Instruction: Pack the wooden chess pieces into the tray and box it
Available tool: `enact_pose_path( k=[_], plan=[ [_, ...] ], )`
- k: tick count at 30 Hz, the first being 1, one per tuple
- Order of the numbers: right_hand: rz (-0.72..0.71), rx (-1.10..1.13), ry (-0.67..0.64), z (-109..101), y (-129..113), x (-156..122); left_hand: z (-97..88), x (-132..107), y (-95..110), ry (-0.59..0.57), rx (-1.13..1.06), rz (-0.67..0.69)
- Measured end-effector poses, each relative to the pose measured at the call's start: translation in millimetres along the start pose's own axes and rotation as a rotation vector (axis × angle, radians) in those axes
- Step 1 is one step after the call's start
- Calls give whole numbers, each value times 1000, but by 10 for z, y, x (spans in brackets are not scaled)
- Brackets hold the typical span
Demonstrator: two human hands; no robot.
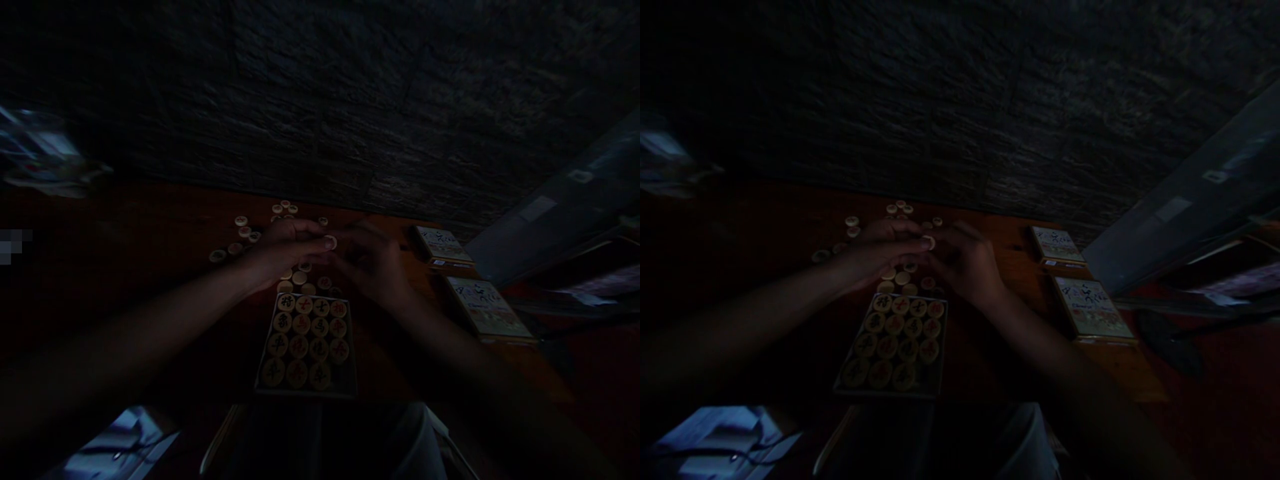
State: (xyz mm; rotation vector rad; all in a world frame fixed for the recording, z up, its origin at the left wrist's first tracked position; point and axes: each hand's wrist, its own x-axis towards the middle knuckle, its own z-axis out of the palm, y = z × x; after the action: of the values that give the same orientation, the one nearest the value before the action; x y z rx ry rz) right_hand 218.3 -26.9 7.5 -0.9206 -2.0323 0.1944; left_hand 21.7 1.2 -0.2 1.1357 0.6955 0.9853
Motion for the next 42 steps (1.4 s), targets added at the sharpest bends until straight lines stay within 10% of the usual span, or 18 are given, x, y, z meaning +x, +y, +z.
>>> enact_pose_path(
  k=[42],
  plan=[
    [40,91,113,46,52,-48,25,1,60,10,-162,-19]
  ],
)
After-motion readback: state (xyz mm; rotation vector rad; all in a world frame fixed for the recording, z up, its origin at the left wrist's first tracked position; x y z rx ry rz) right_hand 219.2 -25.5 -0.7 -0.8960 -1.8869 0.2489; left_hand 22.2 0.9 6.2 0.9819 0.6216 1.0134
